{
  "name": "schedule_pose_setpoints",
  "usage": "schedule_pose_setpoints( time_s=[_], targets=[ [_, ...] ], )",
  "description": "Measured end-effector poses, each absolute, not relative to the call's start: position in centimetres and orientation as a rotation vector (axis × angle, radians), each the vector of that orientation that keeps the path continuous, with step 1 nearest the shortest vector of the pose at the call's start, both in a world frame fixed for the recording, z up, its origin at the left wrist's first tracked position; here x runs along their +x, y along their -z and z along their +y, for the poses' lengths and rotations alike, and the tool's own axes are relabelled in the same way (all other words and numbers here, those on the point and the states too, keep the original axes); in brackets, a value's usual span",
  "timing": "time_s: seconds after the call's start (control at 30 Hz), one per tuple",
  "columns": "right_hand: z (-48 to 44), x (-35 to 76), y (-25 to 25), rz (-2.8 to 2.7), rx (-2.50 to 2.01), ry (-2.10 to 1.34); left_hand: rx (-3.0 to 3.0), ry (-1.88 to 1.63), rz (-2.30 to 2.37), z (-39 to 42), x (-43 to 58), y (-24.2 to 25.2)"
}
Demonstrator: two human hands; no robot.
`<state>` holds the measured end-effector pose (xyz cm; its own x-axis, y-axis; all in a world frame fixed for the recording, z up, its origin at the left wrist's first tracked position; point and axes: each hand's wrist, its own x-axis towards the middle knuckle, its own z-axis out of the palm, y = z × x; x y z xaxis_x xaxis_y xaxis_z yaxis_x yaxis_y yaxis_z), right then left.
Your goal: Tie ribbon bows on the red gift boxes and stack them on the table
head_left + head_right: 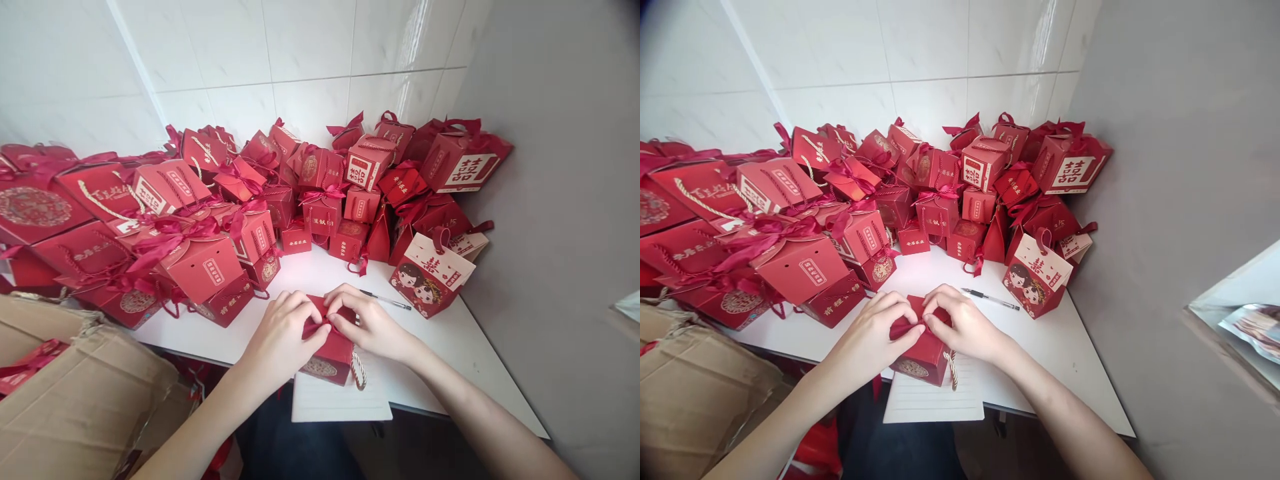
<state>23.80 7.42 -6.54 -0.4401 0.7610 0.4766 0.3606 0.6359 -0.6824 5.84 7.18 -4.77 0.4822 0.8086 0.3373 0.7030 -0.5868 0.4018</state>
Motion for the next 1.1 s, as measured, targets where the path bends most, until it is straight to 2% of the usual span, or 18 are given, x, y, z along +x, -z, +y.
schedule_pose_setpoints(
  time_s=[0.3, 0.57, 0.73, 0.93, 1.1],
  targets=[
    [7.5, 24.0, 6.6, -2.077, -0.869, -0.654, 2.465, -0.925, 1.309, 6.8, 6.2, 5.4],
    [7.5, 23.7, 6.9, -1.991, -0.893, -0.713, 2.369, -0.89, 1.29, 6.7, 6.0, 5.7],
    [7.7, 23.9, 7.1, -1.938, -0.872, -0.896, 2.334, -0.842, 1.263, 6.9, 6.1, 5.5],
    [7.5, 24.7, 6.4, -2.054, -0.846, -1.018, 2.34, -0.96, 1.277, 6.6, 6.5, 5.9],
    [7.8, 24.5, 6.4, -1.8, -0.796, -1.274, 2.323, -0.914, 1.232, 7.1, 6.3, 5.8]
  ],
)
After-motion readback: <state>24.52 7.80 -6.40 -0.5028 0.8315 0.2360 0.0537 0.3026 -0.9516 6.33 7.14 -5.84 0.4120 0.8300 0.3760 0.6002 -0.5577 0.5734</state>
